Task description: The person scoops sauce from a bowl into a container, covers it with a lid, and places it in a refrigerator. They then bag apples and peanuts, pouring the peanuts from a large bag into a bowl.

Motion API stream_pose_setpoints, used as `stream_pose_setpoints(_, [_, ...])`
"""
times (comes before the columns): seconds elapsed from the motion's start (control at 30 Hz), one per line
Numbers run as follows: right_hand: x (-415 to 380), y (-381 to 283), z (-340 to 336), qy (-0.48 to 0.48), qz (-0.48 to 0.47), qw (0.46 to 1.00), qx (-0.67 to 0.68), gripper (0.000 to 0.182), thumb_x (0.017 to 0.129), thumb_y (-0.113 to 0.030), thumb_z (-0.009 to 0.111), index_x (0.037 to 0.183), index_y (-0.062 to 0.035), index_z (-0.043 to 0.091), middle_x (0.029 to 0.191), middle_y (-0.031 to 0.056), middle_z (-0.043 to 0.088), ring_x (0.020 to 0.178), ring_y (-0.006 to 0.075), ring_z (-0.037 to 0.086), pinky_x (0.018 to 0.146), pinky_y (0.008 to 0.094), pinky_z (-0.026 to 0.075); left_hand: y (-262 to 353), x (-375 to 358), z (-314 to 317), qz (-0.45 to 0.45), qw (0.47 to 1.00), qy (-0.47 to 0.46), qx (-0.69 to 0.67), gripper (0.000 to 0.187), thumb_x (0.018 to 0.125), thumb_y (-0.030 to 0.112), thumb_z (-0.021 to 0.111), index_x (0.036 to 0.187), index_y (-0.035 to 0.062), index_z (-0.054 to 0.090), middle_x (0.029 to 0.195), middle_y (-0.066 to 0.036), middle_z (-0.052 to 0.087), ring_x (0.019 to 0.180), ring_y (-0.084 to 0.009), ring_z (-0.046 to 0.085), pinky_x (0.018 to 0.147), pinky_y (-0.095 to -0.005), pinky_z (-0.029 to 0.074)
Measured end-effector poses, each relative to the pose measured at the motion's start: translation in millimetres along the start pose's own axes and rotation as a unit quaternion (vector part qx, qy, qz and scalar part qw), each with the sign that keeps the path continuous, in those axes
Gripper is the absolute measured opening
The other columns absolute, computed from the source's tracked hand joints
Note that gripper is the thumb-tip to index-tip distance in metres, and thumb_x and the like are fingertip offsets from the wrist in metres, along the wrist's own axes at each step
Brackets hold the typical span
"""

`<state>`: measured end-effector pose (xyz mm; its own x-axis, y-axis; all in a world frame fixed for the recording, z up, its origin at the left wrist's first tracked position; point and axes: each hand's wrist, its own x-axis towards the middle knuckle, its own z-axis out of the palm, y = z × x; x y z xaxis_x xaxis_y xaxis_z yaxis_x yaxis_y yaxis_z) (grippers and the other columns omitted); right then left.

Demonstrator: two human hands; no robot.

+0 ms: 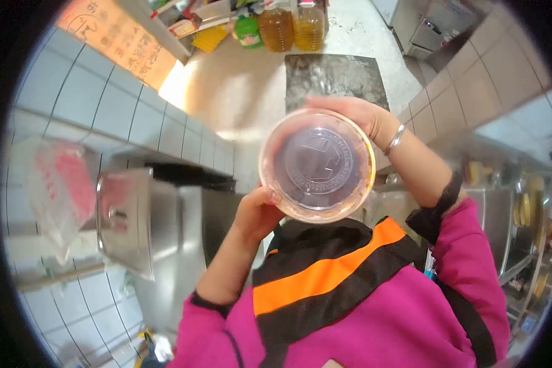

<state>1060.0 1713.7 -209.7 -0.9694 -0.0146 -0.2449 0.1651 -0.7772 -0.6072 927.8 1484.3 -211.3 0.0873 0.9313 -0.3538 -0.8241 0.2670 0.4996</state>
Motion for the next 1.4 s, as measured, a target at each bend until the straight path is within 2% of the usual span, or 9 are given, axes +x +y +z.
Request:
stream_pose_setpoints(0.1, [0.6, -38.5, -31.7, -0.039, -0.095, 0.992, 0.072, 0.055, 0.088, -0.045, 0.038, 0.109, 0.0045, 0.050, 0.105, 0.0145, 0.056, 0.090, 0.0167, 0.057, 0.082, 0.0297, 0.045, 43.5, 58.6, 4.1, 0.020, 1.000, 0.001, -0.018, 0.058, 0.062, 0.008, 0.048, 0.117, -0.0052, 0.037, 0.111, -0.015, 0.049, 0.101, -0.0258, 0.049, 0.090, -0.0381, 0.038])
stream_pose_setpoints(0.13, [2.5, -45.0, -34.2, 0.053, -0.128, 0.990, 0.026, 0.061, 0.086, -0.051, 0.034, 0.118, 0.0002, 0.043, 0.114, 0.0145, 0.051, 0.098, 0.0191, 0.054, 0.088, 0.0334, 0.041, 56.4, 80.2, 1.1, 0.036, 0.999, 0.007, -0.020, 0.061, 0.061, 0.008, 0.050, 0.119, -0.0038, 0.035, 0.112, -0.015, 0.048, 0.103, -0.0259, 0.048, 0.092, -0.0366, 0.036])
stream_pose_setpoints(0.37, [37.4, -97.2, -79.3, 0.211, -0.262, 0.942, -0.018, 0.046, 0.087, -0.043, 0.038, 0.120, -0.0105, 0.041, 0.115, 0.0046, 0.050, 0.101, 0.0169, 0.051, 0.087, 0.0386, 0.041, 162.1, 224.3, 1.7, 0.002, 0.997, -0.074, -0.032, 0.062, 0.061, 0.009, 0.050, 0.120, -0.0038, 0.034, 0.116, -0.016, 0.047, 0.107, -0.0290, 0.046, 0.092, -0.0420, 0.037])
stream_pose_setpoints(0.47, [51.6, -136.4, -95.9, 0.265, -0.329, 0.906, 0.039, 0.040, 0.087, -0.038, 0.041, 0.115, -0.0094, 0.044, 0.107, 0.0035, 0.054, 0.093, 0.0130, 0.054, 0.082, 0.0318, 0.044, 193.4, 281.2, 11.3, -0.022, 0.996, -0.084, 0.022, 0.069, 0.062, 0.013, 0.053, 0.126, 0.0008, 0.029, 0.125, -0.015, 0.038, 0.116, -0.0304, 0.038, 0.099, -0.0467, 0.028])
stream_pose_setpoints(0.63, [64.4, -188.7, -151.1, 0.348, -0.359, 0.859, 0.111, 0.036, 0.084, -0.037, 0.046, 0.108, -0.0095, 0.051, 0.098, 0.0023, 0.058, 0.085, 0.0100, 0.056, 0.073, 0.0261, 0.047, 228.1, 368.4, 22.5, -0.076, 0.991, -0.106, 0.023, 0.060, 0.067, 0.012, 0.054, 0.121, -0.0023, 0.034, 0.118, -0.015, 0.046, 0.109, -0.0284, 0.045, 0.093, -0.0443, 0.036])
stream_pose_setpoints(0.83, [40.5, -258.3, -242.6, 0.330, -0.413, 0.845, 0.072, 0.038, 0.086, -0.032, 0.041, 0.110, -0.0036, 0.048, 0.104, 0.0072, 0.056, 0.093, 0.0143, 0.054, 0.084, 0.0300, 0.042, 250.1, 489.1, 54.8, -0.024, 0.975, -0.114, 0.189, 0.049, 0.080, 0.028, 0.051, 0.122, 0.0033, 0.038, 0.113, -0.009, 0.050, 0.102, -0.0202, 0.050, 0.087, -0.0355, 0.041])
stream_pose_setpoints(0.9, [31.2, -294.3, -256.5, 0.359, -0.436, 0.822, 0.073, 0.039, 0.086, -0.032, 0.039, 0.109, -0.0016, 0.048, 0.102, 0.0087, 0.056, 0.093, 0.0150, 0.053, 0.084, 0.0297, 0.042, 267.5, 532.5, 70.1, -0.086, 0.991, -0.083, 0.065, 0.044, 0.083, 0.031, 0.046, 0.117, 0.0027, 0.043, 0.109, -0.008, 0.053, 0.098, -0.0164, 0.052, 0.085, -0.0315, 0.042])
stream_pose_setpoints(0.97, [19.0, -335.7, -269.3, 0.332, -0.442, 0.832, 0.055, 0.039, 0.086, -0.032, 0.039, 0.109, -0.0015, 0.048, 0.101, 0.0087, 0.056, 0.092, 0.0148, 0.054, 0.084, 0.0298, 0.042, 284.0, 580.7, 84.4, -0.064, 0.987, -0.104, 0.108, 0.049, 0.086, 0.032, 0.037, 0.122, 0.0000, 0.038, 0.117, -0.015, 0.048, 0.106, -0.0238, 0.048, 0.092, -0.0360, 0.037])
stream_pose_setpoints(1.4, [-4.3, -515.8, -444.5, 0.292, -0.446, 0.844, 0.053, 0.035, 0.086, -0.029, 0.039, 0.107, -0.0034, 0.049, 0.098, 0.0054, 0.056, 0.091, 0.0114, 0.053, 0.082, 0.0258, 0.041, 335.3, 820.5, 159.6, -0.064, 0.957, -0.149, 0.240, 0.064, 0.075, 0.034, 0.055, 0.126, 0.0030, 0.030, 0.116, -0.010, 0.045, 0.105, -0.0146, 0.046, 0.079, -0.0263, 0.045])
